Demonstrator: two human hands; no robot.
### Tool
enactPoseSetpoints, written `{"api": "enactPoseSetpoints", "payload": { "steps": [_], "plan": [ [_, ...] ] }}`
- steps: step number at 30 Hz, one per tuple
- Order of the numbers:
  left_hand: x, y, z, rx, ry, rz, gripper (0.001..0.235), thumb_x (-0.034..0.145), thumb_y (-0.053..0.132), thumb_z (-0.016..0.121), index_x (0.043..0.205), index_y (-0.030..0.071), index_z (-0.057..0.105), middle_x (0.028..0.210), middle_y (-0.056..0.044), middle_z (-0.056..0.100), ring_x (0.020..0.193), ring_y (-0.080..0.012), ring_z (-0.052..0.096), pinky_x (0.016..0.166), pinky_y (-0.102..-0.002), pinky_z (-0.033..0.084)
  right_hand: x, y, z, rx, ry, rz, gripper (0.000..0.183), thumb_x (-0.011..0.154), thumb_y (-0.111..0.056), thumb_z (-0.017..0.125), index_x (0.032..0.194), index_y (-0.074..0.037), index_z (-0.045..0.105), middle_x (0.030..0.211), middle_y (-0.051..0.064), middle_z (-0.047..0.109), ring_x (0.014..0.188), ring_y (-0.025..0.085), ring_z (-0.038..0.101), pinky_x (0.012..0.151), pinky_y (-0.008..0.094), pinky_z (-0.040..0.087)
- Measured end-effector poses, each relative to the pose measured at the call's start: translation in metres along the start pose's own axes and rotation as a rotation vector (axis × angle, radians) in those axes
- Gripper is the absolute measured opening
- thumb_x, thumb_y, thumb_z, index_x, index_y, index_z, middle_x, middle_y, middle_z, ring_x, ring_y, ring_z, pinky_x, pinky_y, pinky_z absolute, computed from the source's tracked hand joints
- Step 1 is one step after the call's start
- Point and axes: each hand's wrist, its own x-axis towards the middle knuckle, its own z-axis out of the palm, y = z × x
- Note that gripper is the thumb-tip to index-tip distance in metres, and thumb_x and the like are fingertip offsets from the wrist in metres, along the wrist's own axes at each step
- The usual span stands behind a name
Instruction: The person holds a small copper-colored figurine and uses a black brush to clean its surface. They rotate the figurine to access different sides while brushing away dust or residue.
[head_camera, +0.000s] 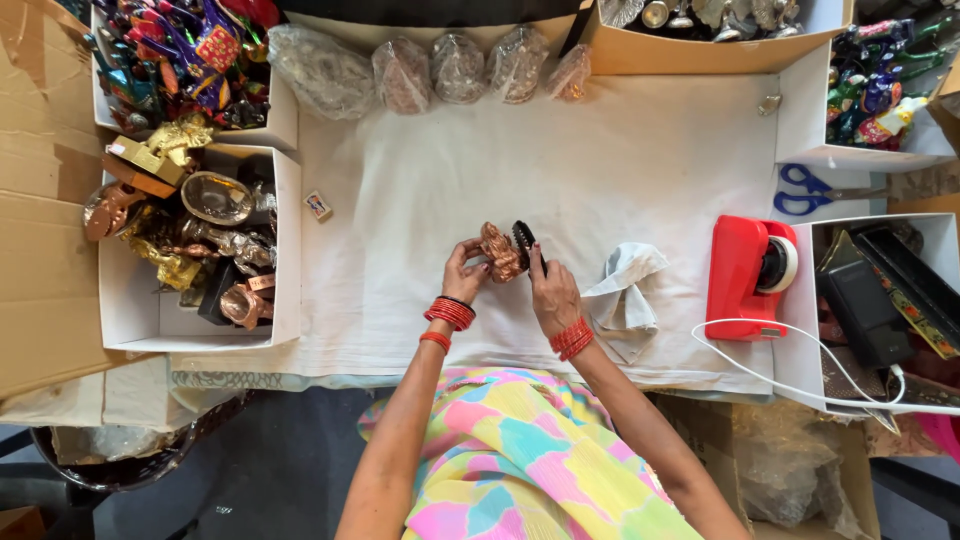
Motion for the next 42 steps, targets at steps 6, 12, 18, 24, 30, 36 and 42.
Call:
{"api": "enactPoseSetpoints", "payload": {
  "steps": [6,12,18,24,30,36,42],
  "plan": [
    [-0.006,0.031,0.024,-0.275,0.012,-0.112,0.039,0.096,0.005,0.051,0.135,0.002,0.053,0.134,-0.012,0.061,0.108,-0.0216,0.072,0.087,-0.034,0.065,-0.003,0.01,-0.001,0.056,-0.062,0.035,0.064,0.093,-0.002,0.061,0.155,0.001,0.045,0.093,0.017,0.058,0.083,0.034,0.061,0.076,0.043,0.053],
    [-0.009,0.046,0.046,0.33,0.204,-0.037,0.054,0.085,0.009,0.086,0.123,-0.003,0.049,0.12,-0.018,0.064,0.104,-0.0251,0.07,0.088,-0.037,0.061,-0.043,0.003,-0.019,0.153,0.005,0.019,0.063,0.097,-0.012,0.068,0.155,-0.004,0.044,0.095,0.015,0.061,0.079,0.031,0.063,0.069,0.043,0.053],
    [-0.019,0.03,0.038,-0.116,0.179,-0.129,0.064,0.075,-0.011,0.073,0.125,0.005,0.036,0.122,-0.014,0.061,0.101,-0.0234,0.073,0.082,-0.036,0.067,-0.05,-0.003,-0.024,0.097,-0.014,0.024,0.063,0.094,-0.016,0.07,0.152,-0.007,0.048,0.092,0.013,0.062,0.078,0.029,0.062,0.069,0.043,0.053],
    [-0.028,0.019,0.042,-0.04,0.092,0.07,0.061,0.075,-0.015,0.073,0.131,-0.002,0.05,0.128,-0.015,0.063,0.106,-0.0229,0.07,0.088,-0.035,0.064,0.0,-0.014,-0.02,0.197,0.072,0.048,0.06,0.098,-0.012,0.065,0.155,-0.006,0.047,0.093,0.015,0.061,0.082,0.031,0.063,0.075,0.042,0.054],
    [-0.06,0.096,0.036,-0.235,0.009,0.033,0.063,0.082,-0.016,0.068,0.139,0.0,0.048,0.13,-0.012,0.059,0.109,-0.019,0.067,0.094,-0.033,0.062,0.003,-0.007,-0.052,1.161,0.142,0.627,0.053,0.109,-0.019,0.053,0.16,-0.01,0.039,0.098,0.0,0.065,0.074,0.008,0.056,0.065,0.025,0.052],
    [-0.086,0.146,0.034,-0.331,-0.073,0.079,0.061,0.084,-0.018,0.068,0.139,-0.001,0.048,0.131,-0.011,0.058,0.113,-0.0188,0.066,0.097,-0.034,0.062,-0.049,0.039,-0.018,1.085,0.128,0.756,0.053,0.108,-0.014,0.052,0.159,-0.012,0.039,0.096,0.0,0.06,0.073,0.006,0.057,0.065,0.023,0.053],
    [-0.102,0.182,0.044,-0.291,-0.156,0.078,0.057,0.087,-0.016,0.067,0.137,0.0,0.047,0.131,-0.012,0.059,0.116,-0.0212,0.067,0.094,-0.038,0.066,-0.073,0.047,0.001,0.99,0.088,0.824,0.053,0.106,-0.017,0.054,0.157,-0.011,0.041,0.1,0.002,0.056,0.069,0.008,0.059,0.064,0.025,0.055]
  ]
}}
